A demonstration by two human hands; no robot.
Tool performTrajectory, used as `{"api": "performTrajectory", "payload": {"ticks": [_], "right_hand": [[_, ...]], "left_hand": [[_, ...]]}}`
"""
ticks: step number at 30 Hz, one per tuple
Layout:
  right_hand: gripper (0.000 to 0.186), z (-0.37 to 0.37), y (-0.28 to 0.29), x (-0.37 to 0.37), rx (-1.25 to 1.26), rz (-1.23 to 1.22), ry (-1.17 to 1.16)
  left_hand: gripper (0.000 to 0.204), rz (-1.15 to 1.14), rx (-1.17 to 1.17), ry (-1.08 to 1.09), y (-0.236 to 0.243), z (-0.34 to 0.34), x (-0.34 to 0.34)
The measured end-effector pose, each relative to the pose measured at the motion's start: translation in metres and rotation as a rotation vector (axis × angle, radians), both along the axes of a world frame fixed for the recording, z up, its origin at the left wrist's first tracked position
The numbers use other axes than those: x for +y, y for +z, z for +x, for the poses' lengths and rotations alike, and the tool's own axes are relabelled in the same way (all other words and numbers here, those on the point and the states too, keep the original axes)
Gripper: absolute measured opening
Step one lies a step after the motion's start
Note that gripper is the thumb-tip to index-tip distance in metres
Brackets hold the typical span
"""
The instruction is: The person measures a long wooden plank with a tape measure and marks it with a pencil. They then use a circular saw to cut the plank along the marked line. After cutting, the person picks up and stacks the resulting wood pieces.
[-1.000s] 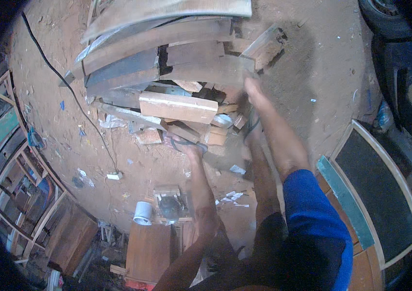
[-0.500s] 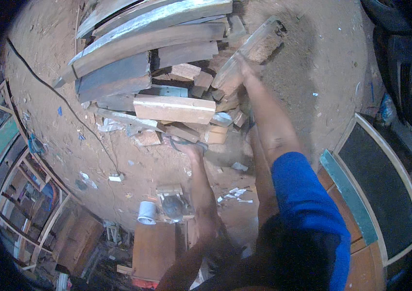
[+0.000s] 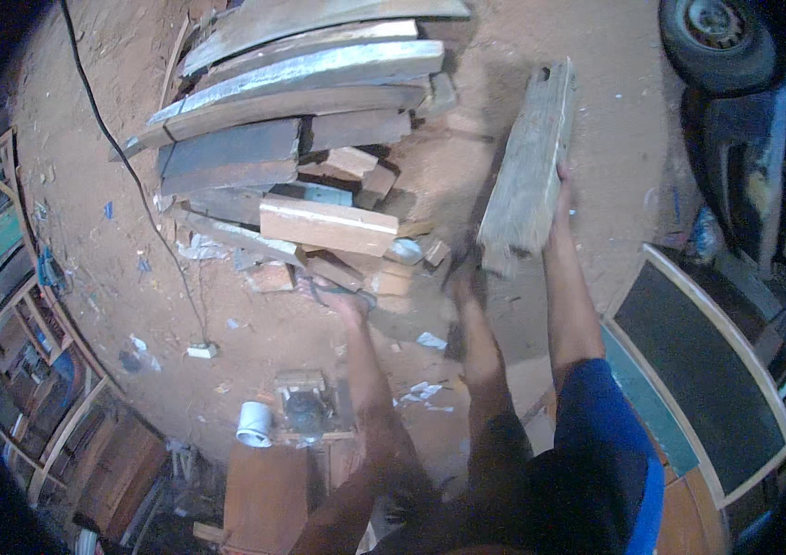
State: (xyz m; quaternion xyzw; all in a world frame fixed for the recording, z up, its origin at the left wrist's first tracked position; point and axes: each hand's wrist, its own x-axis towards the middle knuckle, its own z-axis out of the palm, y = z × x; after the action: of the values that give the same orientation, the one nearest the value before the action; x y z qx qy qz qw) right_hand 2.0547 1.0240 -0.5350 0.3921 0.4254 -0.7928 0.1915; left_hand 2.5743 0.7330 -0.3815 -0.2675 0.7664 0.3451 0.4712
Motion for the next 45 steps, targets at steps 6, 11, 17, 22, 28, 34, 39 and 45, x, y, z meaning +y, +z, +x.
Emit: {"api": "performTrajectory", "payload": {"ticks": [6,11,17,22,28,34,39,45], "right_hand": [[0.068,0.003,0.074,-0.025,0.35,-0.128,-0.108],[0.07,-0.04,0.128,-0.168,0.31,-0.084,0.172],[0.097,-0.07,0.13,-0.286,0.491,0.051,0.334],[0.081,0.048,0.023,-0.266,0.591,0.813,0.976],[0.073,0.081,-0.065,-0.274,0.604,0.84,1.773],[0.059,0.062,0.057,-0.241,0.864,1.038,1.62],[0.047,-0.035,0.157,-0.241,1.084,1.315,1.202],[0.043,-0.032,0.12,-0.358,1.317,1.238,1.19]], "left_hand": [[0.041,-0.213,0.065,-0.242,0.015,-0.026,0.014],[0.042,-0.294,0.163,-0.126,0.011,0.007,0.023],[0.038,-0.301,0.15,-0.183,0.013,-0.002,0.02],[0.046,-0.056,-0.066,-0.098,0.012,-0.016,0.011],[0.043,-0.152,-0.037,-0.077,0.016,-0.003,0.014],[0.048,-0.115,0.008,0.036,0.031,-0.033,-0.003],[0.042,-0.2,0.216,0.055,0.025,-0.021,-0.004],[0.04,-0.167,0.136,0.105,0.021,-0.017,-0.007]]}}
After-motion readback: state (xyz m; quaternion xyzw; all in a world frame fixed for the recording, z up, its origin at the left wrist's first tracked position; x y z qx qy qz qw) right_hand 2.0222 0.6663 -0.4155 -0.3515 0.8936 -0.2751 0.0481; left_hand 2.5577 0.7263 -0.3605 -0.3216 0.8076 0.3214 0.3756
